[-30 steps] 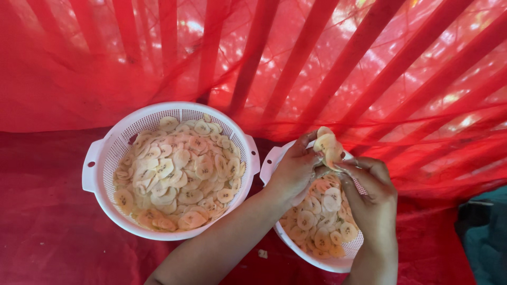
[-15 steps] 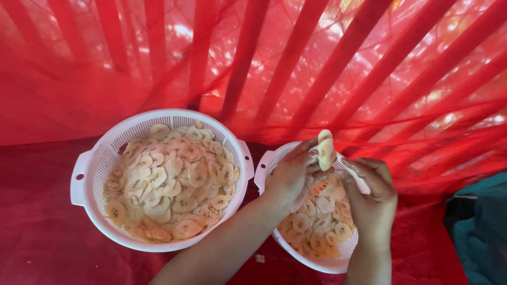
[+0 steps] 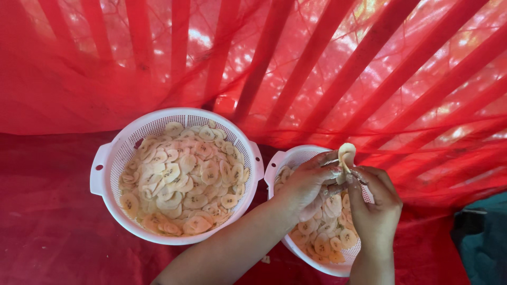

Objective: The person separates sliced banana pieces by hand, moving them from one white colander to another.

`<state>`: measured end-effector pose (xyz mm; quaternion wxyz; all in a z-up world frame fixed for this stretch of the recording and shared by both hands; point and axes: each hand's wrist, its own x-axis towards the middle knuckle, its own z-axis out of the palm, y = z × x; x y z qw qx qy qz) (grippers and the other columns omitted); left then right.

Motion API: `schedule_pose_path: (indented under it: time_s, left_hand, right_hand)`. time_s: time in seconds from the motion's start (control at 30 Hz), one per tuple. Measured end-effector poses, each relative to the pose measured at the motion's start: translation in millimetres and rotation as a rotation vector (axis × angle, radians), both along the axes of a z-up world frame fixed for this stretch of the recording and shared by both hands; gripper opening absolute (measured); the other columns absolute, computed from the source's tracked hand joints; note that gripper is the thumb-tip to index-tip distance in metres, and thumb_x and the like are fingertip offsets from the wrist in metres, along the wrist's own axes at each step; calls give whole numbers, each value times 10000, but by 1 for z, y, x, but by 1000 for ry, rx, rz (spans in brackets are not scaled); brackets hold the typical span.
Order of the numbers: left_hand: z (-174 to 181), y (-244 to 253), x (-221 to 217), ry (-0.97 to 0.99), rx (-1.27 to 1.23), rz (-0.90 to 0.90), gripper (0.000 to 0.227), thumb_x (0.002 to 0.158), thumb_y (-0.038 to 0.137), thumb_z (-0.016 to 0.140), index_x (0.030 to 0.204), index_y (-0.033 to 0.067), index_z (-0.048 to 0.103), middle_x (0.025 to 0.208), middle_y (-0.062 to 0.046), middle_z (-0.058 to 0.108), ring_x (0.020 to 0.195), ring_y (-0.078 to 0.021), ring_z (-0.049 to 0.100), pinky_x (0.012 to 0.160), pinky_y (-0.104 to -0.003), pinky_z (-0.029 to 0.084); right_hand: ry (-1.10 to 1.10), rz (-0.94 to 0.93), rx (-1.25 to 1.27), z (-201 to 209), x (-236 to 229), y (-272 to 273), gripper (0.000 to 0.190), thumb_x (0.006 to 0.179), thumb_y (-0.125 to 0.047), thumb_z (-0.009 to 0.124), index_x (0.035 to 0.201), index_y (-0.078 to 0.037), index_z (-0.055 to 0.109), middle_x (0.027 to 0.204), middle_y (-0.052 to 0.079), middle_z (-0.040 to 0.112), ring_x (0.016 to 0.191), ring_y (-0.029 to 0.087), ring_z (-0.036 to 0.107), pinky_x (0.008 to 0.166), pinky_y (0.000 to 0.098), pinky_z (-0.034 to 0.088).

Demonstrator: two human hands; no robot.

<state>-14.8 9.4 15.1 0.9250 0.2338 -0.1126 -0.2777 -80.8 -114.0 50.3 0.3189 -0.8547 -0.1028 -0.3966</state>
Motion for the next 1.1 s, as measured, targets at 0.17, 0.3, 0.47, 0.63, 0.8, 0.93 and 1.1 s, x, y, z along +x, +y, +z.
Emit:
schedule_pose_path:
  time_s: [0.17,0.3,0.47,0.63,0.8,0.93,1.1]
  left_hand:
    - [-8,-7,3,-61,-33,4,388,1009,17,564,1393,-17,517,1180,-114,671,1061,-183,679,976,-377,573]
    - [-7,-9,4,-59,23,30,343,1037,59,559,1368,-29,537,1182,-114,667,1055,-193,679,975,-397,586]
    - [-6,-10,5,-34,16,17,338,1036,62,564,1358,-34,537,1192,-119,663,1051,-200,685,979,-395,594]
    - [-4,-8,2,-71,32,26,367,1015,37,575,1373,-29,527,1200,-127,668,1078,-204,683,994,-394,593]
    - [-4,-7,0,-79,8,28,364,1036,33,571,1385,-53,517,1221,-139,668,1102,-224,676,977,-402,589]
    - [-2,-4,1,-52,25,38,378,1015,28,552,1384,-44,513,1255,-157,665,1130,-233,685,975,-389,588]
    - [1,-1,5,4,42,50,370,1016,44,543,1373,-52,514,1280,-162,661,1145,-260,678,1020,-392,576]
  right_hand:
    - [23,61,196,-8,2,-9,193,992,63,684,1178,17,701,1073,71,716,1009,118,676,926,238,536]
    - [43,120,395,-15,5,-15,205,1016,73,646,1211,35,693,1083,50,723,1031,92,669,940,231,530]
    - [41,105,403,-17,4,-16,213,1023,83,638,1221,35,699,1083,55,727,1027,90,672,932,229,533]
    - [17,123,412,-14,3,-14,228,1006,106,638,1218,38,691,1095,58,722,1040,94,674,959,232,537]
    - [-33,128,448,-15,2,-15,217,1024,118,645,1229,57,686,1111,75,716,1035,103,662,945,240,537]
    - [-95,147,521,-13,0,-13,162,1059,100,634,1215,62,661,1079,102,723,994,132,700,926,256,575]
    - [-191,130,558,-16,-1,-17,84,1133,109,625,1210,81,645,1063,128,717,919,132,685,870,234,558]
